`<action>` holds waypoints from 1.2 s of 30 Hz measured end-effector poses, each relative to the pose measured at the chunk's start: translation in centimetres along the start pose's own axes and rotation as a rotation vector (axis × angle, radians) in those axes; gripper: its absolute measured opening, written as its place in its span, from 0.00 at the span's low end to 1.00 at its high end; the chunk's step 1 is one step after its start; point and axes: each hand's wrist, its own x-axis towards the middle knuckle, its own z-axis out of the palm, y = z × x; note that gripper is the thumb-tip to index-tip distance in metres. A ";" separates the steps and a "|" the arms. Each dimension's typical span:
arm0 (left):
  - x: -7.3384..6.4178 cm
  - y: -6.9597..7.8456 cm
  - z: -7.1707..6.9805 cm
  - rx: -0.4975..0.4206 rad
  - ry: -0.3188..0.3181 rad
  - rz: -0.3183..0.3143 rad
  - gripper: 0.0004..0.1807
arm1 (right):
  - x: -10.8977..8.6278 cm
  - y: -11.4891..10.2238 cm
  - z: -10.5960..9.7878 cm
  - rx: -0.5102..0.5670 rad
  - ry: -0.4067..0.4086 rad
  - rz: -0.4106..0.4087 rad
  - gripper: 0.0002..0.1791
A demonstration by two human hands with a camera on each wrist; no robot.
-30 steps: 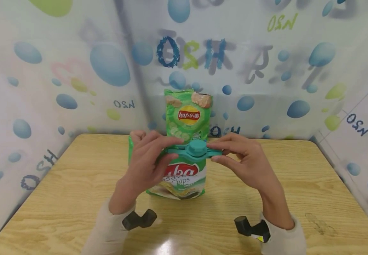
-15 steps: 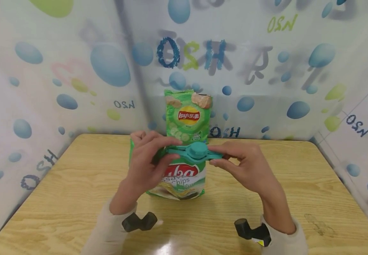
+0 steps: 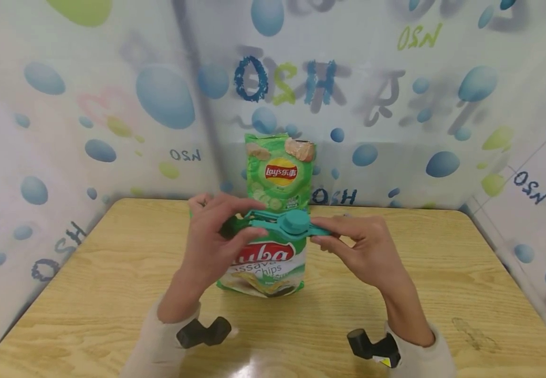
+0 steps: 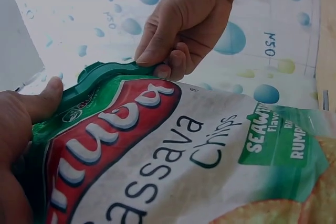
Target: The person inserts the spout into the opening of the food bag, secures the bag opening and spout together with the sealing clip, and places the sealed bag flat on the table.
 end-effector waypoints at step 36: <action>-0.3 0.0 0.1 -0.172 -0.017 -0.085 0.14 | 0.1 -0.3 0.6 -0.032 0.039 -0.033 0.15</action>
